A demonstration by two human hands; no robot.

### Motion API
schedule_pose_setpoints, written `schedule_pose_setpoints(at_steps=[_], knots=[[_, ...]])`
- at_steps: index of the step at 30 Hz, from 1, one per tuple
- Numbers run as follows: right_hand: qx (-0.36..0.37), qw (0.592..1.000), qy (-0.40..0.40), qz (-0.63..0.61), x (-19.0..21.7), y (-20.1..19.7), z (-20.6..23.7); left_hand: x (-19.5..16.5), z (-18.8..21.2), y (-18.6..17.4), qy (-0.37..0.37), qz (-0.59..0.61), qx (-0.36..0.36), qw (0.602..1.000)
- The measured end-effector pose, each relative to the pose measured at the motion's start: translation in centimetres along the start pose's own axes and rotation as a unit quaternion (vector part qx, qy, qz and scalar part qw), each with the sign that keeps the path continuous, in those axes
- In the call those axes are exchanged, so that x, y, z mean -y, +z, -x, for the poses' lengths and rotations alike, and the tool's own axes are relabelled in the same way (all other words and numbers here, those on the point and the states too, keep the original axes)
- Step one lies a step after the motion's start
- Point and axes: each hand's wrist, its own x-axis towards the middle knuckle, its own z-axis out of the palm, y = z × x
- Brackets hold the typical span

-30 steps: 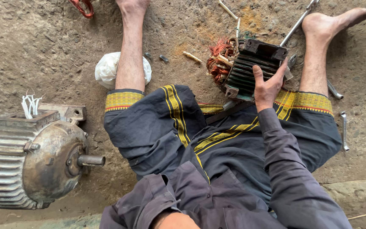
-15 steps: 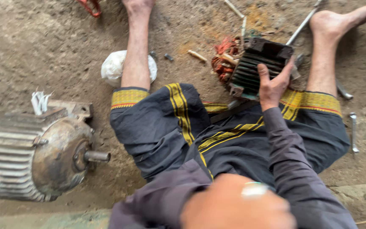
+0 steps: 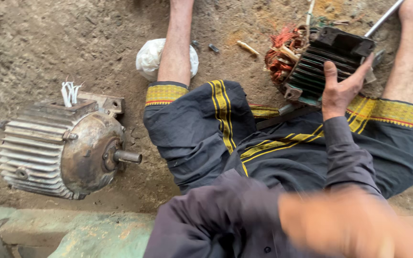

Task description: The person sits on the ground and works on a motor stator, using a hammer and a metal file to tap and shape the internal components. The person handles copper wire and adjusts the stator while surrounded by tools.

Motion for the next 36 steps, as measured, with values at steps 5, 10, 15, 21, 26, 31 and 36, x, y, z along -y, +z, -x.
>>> schedule_pose_setpoints(at_steps=[5,10,15,21,26,31,36], knots=[[-0.005,1.000,0.011,0.003,0.5,-0.1,0.0,12.9,6.5,-10.2,-0.267,-0.311,-0.387,0.826],[-0.008,1.000,0.013,-0.012,0.9,-0.1,-0.1,22.5,12.0,-18.2,-0.350,-0.460,-0.399,0.712],[-0.005,1.000,0.013,-0.008,0.9,0.0,-0.1,24.4,13.0,-21.3,-0.383,-0.401,-0.354,0.753],[-0.008,1.000,0.015,-0.007,1.3,-0.1,0.0,24.6,13.4,-23.3,-0.330,-0.344,-0.334,0.813],[-0.010,1.000,0.010,-0.014,1.7,-0.1,0.0,23.9,12.1,-22.2,-0.347,-0.447,-0.313,0.763],[-0.008,1.000,-0.001,-0.008,1.9,-0.4,-0.1,24.2,11.7,-20.9,-0.300,-0.485,-0.335,0.750],[0.001,0.998,-0.015,-0.053,2.5,-0.7,0.3,24.7,12.7,-21.5,-0.339,-0.452,-0.327,0.758]])
